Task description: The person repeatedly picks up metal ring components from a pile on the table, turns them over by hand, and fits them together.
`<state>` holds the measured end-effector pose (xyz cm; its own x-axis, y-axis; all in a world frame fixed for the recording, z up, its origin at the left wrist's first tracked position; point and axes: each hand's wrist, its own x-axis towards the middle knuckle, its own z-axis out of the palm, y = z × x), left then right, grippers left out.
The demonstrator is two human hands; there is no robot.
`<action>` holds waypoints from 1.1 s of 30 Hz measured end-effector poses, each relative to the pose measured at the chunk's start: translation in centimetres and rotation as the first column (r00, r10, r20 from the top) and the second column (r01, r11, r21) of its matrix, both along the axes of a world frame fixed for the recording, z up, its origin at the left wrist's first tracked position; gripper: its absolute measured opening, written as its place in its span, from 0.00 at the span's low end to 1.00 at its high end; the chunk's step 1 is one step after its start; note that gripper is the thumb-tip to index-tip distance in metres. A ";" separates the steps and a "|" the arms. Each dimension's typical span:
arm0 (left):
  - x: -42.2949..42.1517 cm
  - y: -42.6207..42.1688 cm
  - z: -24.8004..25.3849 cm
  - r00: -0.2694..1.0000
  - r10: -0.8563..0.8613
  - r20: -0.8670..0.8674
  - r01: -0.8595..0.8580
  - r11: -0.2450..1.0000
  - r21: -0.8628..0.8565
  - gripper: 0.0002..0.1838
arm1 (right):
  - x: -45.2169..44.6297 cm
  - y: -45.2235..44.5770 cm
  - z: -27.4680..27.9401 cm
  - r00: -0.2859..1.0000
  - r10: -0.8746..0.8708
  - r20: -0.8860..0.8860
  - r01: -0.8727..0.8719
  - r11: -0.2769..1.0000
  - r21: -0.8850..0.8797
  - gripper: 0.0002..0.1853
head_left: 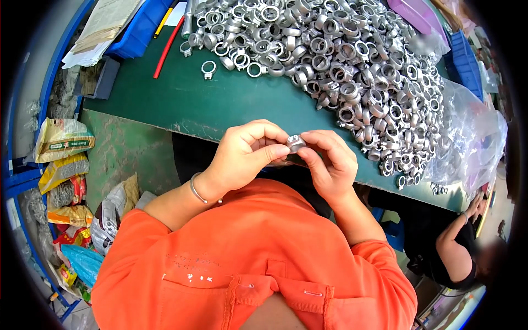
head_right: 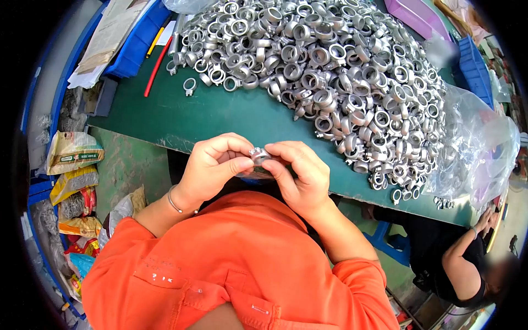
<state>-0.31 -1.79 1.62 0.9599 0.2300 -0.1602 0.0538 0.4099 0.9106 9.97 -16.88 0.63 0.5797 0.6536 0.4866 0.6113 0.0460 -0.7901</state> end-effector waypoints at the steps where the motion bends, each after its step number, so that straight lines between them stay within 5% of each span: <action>1: 0.1 0.0 0.1 0.998 0.024 0.057 -0.027 0.999 0.046 0.06 | 0.1 0.1 0.1 1.000 0.005 -0.028 -0.005 1.000 0.012 0.12; 7: 0.3 0.5 1.2 1.000 -0.014 -0.013 0.014 1.000 0.001 0.05 | 0.3 0.6 0.9 0.988 0.020 -0.152 -0.025 0.999 -0.025 0.09; 11: 0.5 1.2 1.9 0.997 0.019 -0.080 -0.018 1.000 0.022 0.08 | 1.7 1.3 3.6 0.693 0.084 -0.716 -0.138 0.990 -0.017 0.04; 12: 0.6 1.6 2.6 0.995 0.029 -0.097 -0.025 0.999 0.043 0.08 | 2.9 1.8 4.7 0.752 0.114 -0.649 -0.148 0.989 0.002 0.04; 14: 0.5 2.6 2.9 0.995 0.029 -0.092 -0.024 0.998 0.050 0.08 | 5.6 2.6 7.4 0.673 0.059 -0.737 -0.175 0.981 -0.081 0.05; 18: -0.1 4.2 3.1 0.997 0.011 -0.077 -0.007 0.999 0.049 0.07 | 13.5 6.1 13.3 0.852 -0.136 -0.505 0.000 0.966 -0.259 0.09; 21: -0.5 5.1 3.5 0.993 0.030 -0.115 -0.021 0.997 0.078 0.06 | 22.0 8.8 13.5 0.778 -0.116 -0.617 0.207 0.975 0.078 0.16; 24: -0.9 5.8 3.4 0.993 0.052 -0.102 -0.045 0.997 0.068 0.06 | 27.7 10.1 13.1 0.788 -0.228 -0.572 0.322 0.944 0.068 0.18; 27: -1.1 6.5 3.4 0.990 0.058 -0.127 -0.048 0.996 0.082 0.06 | 24.3 10.4 13.6 0.887 -0.239 -0.394 0.187 0.968 -0.167 0.14; 30: -0.6 7.1 3.5 0.983 0.057 -0.172 -0.042 0.995 0.091 0.05 | 19.4 10.2 12.7 0.995 -0.105 0.002 0.090 0.845 -0.527 0.08; 33: 0.2 7.5 3.7 0.986 0.005 -0.166 0.013 0.994 0.109 0.06 | 16.2 9.7 10.6 0.841 0.048 0.539 0.274 0.821 -0.500 0.09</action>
